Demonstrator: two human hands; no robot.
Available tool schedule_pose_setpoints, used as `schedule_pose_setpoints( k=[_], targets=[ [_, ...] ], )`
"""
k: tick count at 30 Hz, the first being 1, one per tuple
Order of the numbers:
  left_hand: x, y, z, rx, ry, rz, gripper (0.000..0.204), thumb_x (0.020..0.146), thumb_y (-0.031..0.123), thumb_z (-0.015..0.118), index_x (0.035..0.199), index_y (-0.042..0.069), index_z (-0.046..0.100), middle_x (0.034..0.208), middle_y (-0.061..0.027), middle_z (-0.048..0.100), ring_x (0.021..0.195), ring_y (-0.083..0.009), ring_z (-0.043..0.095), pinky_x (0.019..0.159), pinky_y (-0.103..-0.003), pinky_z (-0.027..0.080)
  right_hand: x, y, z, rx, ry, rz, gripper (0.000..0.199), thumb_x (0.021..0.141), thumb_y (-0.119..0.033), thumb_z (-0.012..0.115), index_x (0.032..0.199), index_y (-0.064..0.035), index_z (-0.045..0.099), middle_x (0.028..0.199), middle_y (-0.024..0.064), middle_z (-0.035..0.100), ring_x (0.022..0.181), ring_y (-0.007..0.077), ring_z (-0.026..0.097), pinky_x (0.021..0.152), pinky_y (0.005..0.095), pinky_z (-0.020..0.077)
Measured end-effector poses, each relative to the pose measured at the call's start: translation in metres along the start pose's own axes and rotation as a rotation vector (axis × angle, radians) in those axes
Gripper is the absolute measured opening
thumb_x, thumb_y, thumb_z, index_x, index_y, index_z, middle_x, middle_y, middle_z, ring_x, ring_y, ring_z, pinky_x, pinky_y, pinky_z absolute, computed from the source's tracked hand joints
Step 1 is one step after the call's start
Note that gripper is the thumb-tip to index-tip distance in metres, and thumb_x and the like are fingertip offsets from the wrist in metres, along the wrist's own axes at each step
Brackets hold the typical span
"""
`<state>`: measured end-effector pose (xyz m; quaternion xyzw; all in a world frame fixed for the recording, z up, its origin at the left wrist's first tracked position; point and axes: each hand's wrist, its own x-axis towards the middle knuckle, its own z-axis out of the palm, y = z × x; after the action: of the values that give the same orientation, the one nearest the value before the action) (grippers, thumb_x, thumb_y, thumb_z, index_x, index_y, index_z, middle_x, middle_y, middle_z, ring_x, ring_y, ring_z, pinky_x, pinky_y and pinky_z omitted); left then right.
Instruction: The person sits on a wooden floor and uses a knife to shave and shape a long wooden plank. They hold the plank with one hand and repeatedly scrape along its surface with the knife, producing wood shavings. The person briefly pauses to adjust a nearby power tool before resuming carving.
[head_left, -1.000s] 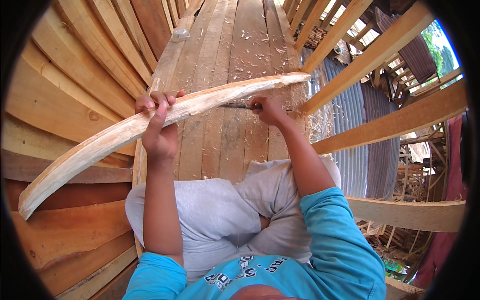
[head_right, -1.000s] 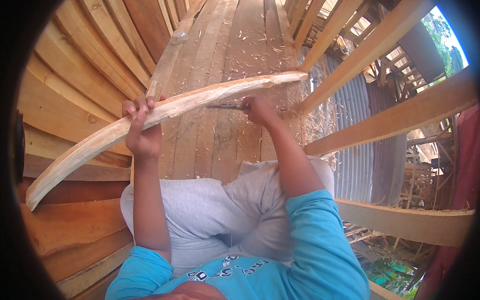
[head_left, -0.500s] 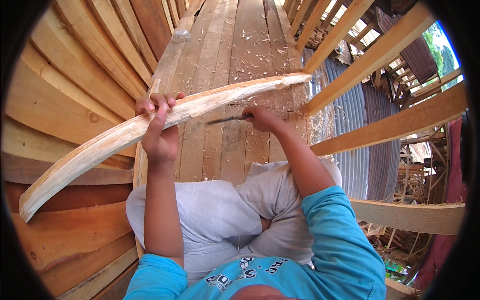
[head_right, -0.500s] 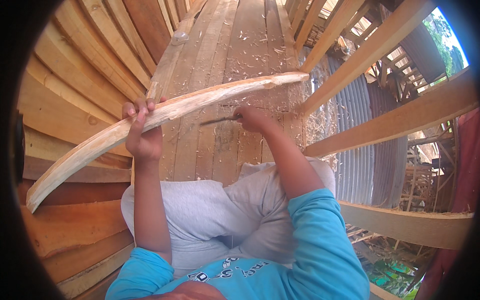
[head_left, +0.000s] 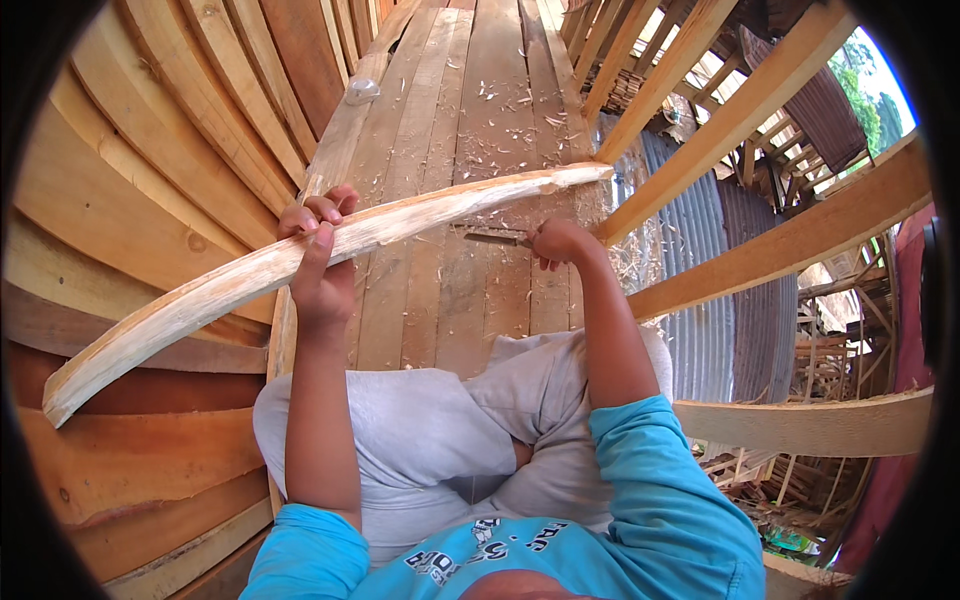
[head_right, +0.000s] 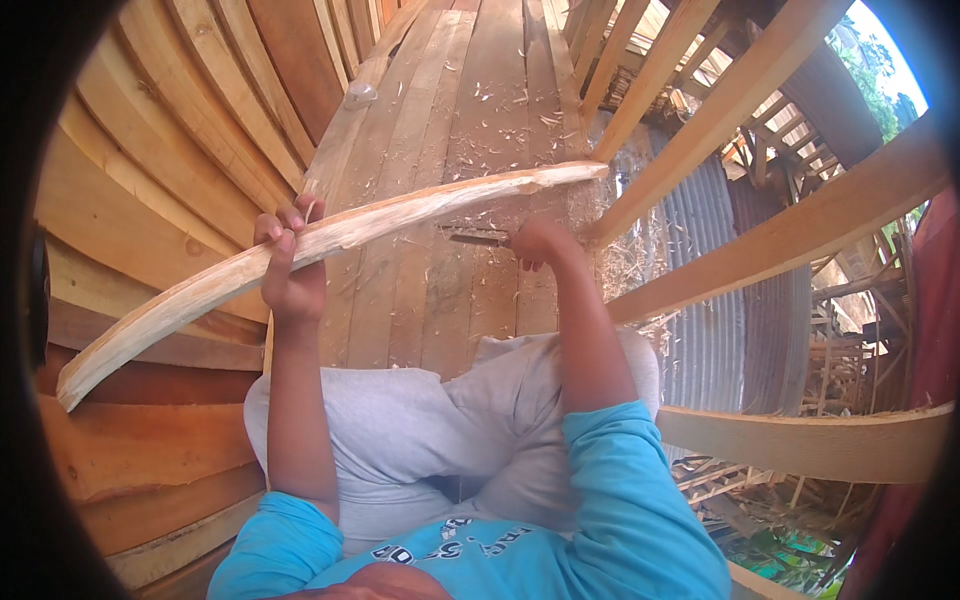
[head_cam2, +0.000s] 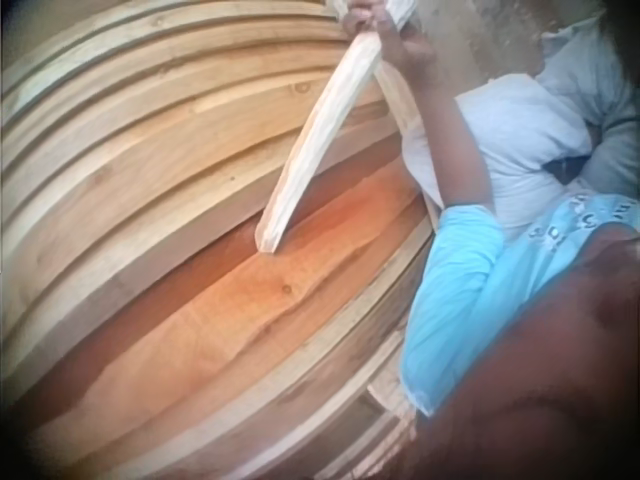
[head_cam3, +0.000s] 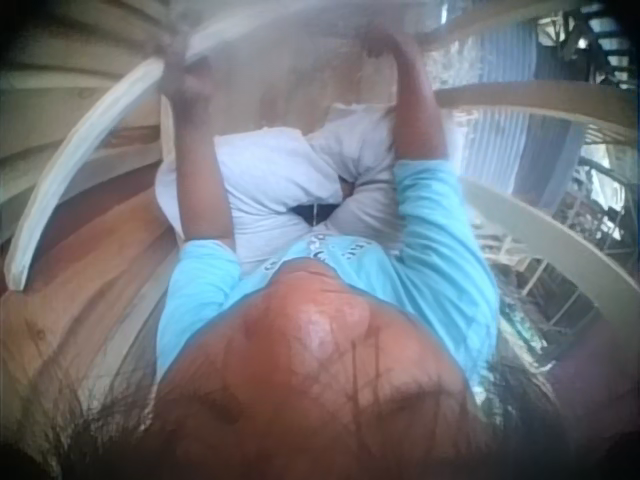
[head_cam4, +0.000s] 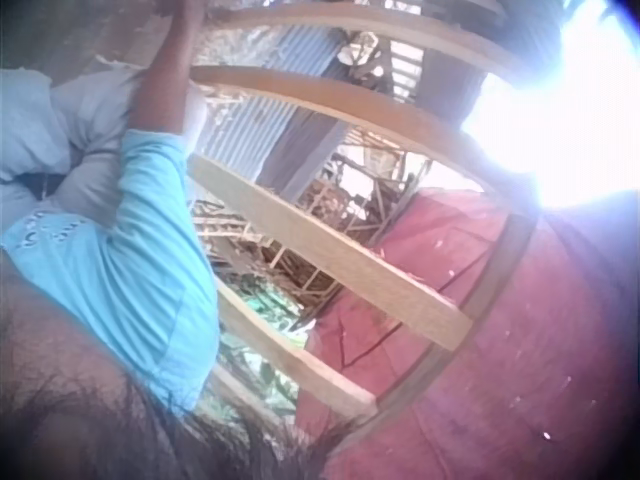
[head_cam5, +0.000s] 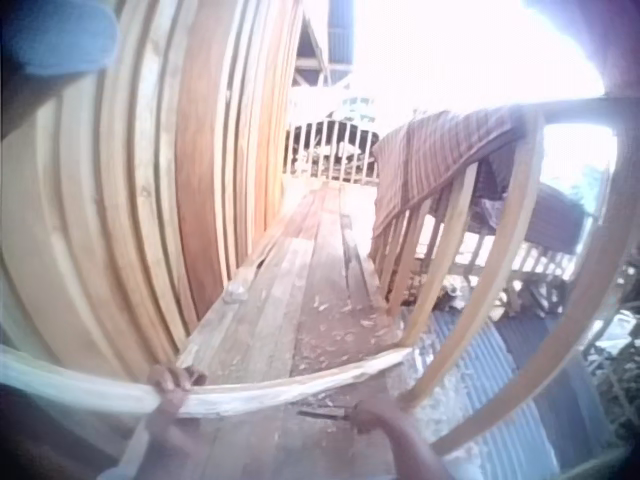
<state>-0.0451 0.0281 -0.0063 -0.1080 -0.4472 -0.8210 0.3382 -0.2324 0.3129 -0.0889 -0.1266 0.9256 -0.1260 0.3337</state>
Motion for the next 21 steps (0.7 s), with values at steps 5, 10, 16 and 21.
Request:
schedule_pose_setpoints(
  k=[5,10,16,21],
  targets=[
    [-0.002,0.002,-0.011,-0.01,-0.082,-0.03,0.015,0.089,0.01,0.061,0.092,0.016,0.047,0.087,-0.001,0.047,0.094,-0.0174,0.05,0.107,-0.044,0.035,-0.061,0.005,-0.039,0.185,-0.16,0.003,0.057,0.102,-0.051,0.037,0.078,-0.0063,0.063,0.055,-0.0028,0.045,0.047,0.0115,0.041,0.047,0.0291,0.0365],
    [-0.001,0.0,-0.01,-0.017,-0.093,-0.014,0.015,0.089,0.01,0.061,0.091,0.016,0.047,0.081,0.0006,0.044,0.086,-0.0146,0.047,0.102,-0.041,0.037,-0.106,0.024,-0.061,0.827,-0.152,-0.104,0.068,0.099,-0.068,0.024,0.066,-0.0116,0.042,0.054,-0.0069,0.03,0.044,0.0042,0.024,0.039,0.0225,0.0175],
    [-0.001,0.0,-0.015,-0.052,-0.08,-0.004,0.018,0.088,0.005,0.062,0.093,0.013,0.047,0.082,-0.0014,0.048,0.084,-0.015,0.049,0.102,-0.042,0.039,-0.116,0.013,-0.062,1.296,-0.07,-0.487,0.059,0.101,-0.061,0.033,0.068,-0.013,0.041,0.055,-0.0057,0.03,0.045,0.0065,0.024,0.041,0.0253,0.0176],
    [0.0,-0.004,-0.012,-0.087,-0.108,-0.021,0.019,0.088,0.005,0.063,0.093,0.013,0.047,0.082,-0.0008,0.047,0.085,-0.0149,0.049,0.102,-0.041,0.038,-0.047,0.001,-0.006,1.12,0.097,-0.119,0.056,0.1,-0.06,0.038,0.074,-0.0116,0.047,0.059,-0.0019,0.038,0.045,0.0091,0.031,0.041,0.0288,0.0255]
  ],
)
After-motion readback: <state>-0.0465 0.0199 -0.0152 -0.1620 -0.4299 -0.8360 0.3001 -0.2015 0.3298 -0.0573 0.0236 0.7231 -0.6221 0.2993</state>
